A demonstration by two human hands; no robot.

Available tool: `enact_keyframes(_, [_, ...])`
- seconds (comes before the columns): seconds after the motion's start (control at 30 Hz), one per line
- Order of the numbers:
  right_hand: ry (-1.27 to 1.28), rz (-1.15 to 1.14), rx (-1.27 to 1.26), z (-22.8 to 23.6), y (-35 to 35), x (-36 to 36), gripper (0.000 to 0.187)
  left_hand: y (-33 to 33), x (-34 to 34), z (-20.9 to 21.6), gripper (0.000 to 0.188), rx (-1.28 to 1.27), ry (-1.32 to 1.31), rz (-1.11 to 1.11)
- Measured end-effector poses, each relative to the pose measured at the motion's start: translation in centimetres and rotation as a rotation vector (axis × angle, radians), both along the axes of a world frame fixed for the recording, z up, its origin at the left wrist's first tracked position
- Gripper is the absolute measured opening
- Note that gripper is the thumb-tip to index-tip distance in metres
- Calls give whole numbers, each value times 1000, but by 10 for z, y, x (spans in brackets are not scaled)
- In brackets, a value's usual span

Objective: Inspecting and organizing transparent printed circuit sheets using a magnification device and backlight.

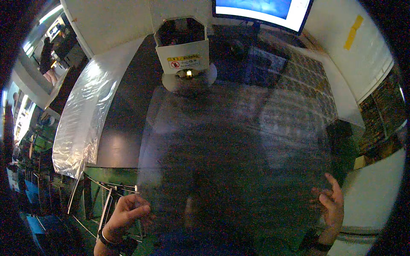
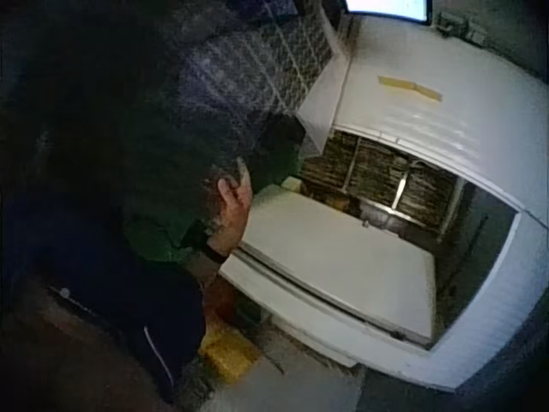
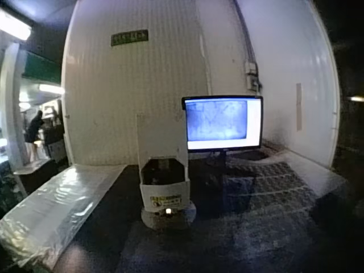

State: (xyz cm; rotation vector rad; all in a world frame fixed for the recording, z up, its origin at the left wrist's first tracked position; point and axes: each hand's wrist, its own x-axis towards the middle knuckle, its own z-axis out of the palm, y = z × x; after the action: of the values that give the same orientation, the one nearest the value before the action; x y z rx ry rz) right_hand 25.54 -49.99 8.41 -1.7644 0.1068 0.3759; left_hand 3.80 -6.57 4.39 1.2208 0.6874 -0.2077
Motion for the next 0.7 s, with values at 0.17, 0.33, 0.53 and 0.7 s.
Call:
enact_keyframes(0.17, [-76,-23,-40,7,13,1,68,2,9,-2,14,33,-12,0])
enact_keyframes(0.33, [-84,-6,-101,7,7,8,73,5,15,-7,14,-8,-37,12])
enact_keyframes(0.53, [-104,-24,-71,4,15,10,74,5,17,-8,13,32,-25,48])
enact_keyframes(0.7, [-121,17,-74,2,11,11,66,6,19,-7,12,25,-53,51])
